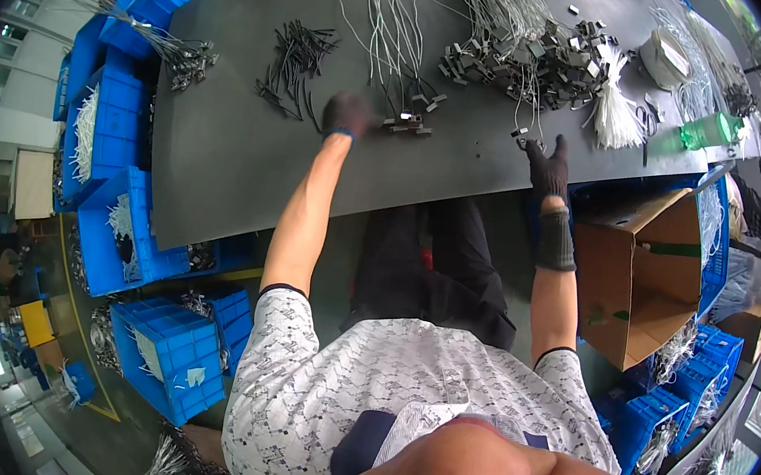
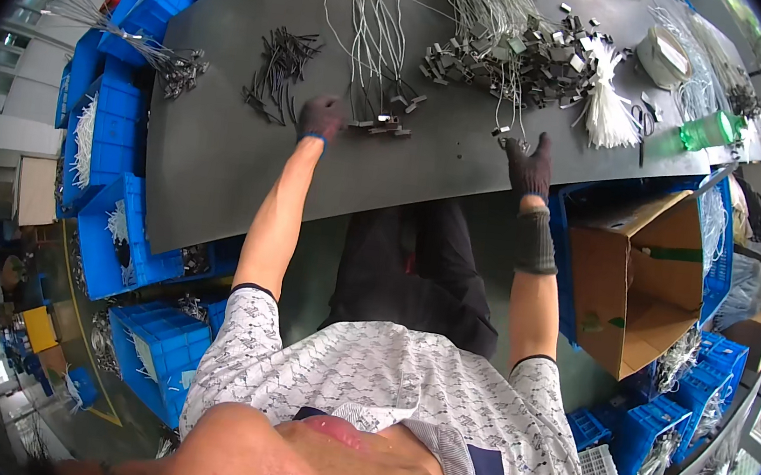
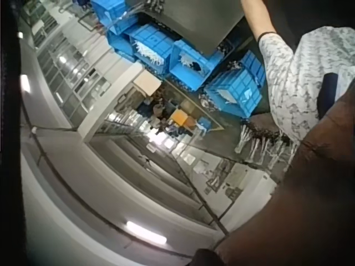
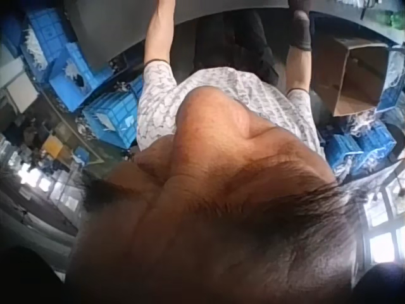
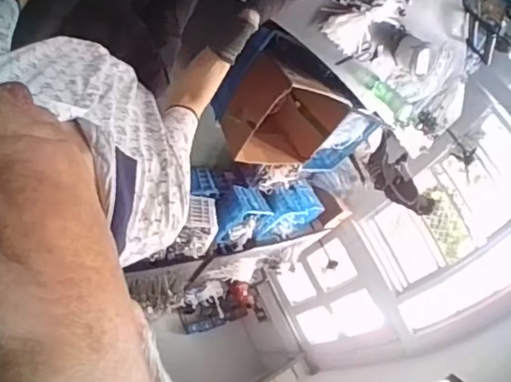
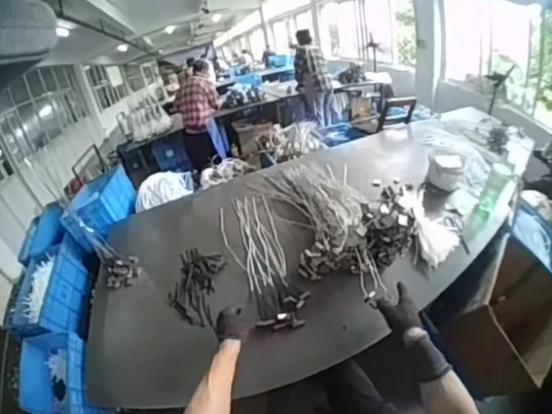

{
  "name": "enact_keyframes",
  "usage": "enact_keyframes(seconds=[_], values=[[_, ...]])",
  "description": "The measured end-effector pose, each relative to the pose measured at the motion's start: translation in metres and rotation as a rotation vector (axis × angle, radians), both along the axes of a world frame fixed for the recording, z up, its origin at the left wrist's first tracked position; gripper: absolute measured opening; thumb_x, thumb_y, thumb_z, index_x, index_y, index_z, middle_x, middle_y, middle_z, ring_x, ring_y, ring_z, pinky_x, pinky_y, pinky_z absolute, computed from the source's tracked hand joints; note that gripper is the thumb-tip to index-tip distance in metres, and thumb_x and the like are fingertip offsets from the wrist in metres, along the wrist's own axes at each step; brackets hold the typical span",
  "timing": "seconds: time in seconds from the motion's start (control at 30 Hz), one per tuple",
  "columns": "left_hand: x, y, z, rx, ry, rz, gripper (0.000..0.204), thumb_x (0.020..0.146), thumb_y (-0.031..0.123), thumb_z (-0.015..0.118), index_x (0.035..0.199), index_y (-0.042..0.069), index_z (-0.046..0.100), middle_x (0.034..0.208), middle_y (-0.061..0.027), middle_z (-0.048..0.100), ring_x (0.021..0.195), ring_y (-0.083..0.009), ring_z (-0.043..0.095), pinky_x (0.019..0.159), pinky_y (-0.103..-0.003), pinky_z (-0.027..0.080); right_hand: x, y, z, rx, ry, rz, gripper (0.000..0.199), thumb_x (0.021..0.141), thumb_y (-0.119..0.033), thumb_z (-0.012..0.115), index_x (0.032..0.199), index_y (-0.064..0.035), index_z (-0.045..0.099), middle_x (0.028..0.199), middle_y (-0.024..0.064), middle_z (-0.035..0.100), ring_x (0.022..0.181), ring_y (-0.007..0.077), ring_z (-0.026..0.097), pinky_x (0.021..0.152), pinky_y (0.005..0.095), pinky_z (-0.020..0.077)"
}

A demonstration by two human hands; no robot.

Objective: Assembling and sorting electronic wire bundles at a manufacturing workstation.

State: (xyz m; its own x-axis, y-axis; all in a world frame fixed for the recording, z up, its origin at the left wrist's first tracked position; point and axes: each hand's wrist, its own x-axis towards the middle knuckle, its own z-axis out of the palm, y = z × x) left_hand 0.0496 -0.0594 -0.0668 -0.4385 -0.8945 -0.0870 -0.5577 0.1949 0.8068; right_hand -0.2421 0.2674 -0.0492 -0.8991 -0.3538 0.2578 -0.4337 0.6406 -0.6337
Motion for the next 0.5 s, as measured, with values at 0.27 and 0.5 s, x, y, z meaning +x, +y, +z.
enact_keyframes(seconds=[0.27,0.5], values=[[0.055,-0.023,-0.016,-0.164,-0.678,0.295,0.034,0.083,0.037,0.062,0.098,0.009,0.073,0.106,-0.0186,0.072,0.097,-0.0395,0.070,0.077,-0.050,0.056,-0.007,-0.011,0.039,-0.468,-0.953,0.136,0.034,0.094,-0.034,0.067,0.103,-0.0017,0.064,0.076,0.0052,0.062,0.057,0.0162,0.060,0.046,0.0310,0.0444],[0.047,-0.054,-0.056,-0.013,-0.628,0.254,0.030,0.077,0.028,0.069,0.093,0.003,0.075,0.100,-0.0210,0.073,0.092,-0.0421,0.072,0.074,-0.046,0.057,-0.002,0.070,0.041,0.144,-0.042,0.325,0.026,0.096,-0.030,0.063,0.101,-0.0049,0.063,0.085,0.0237,0.065,0.079,0.0439,0.064,0.067,0.0455,0.0506]])
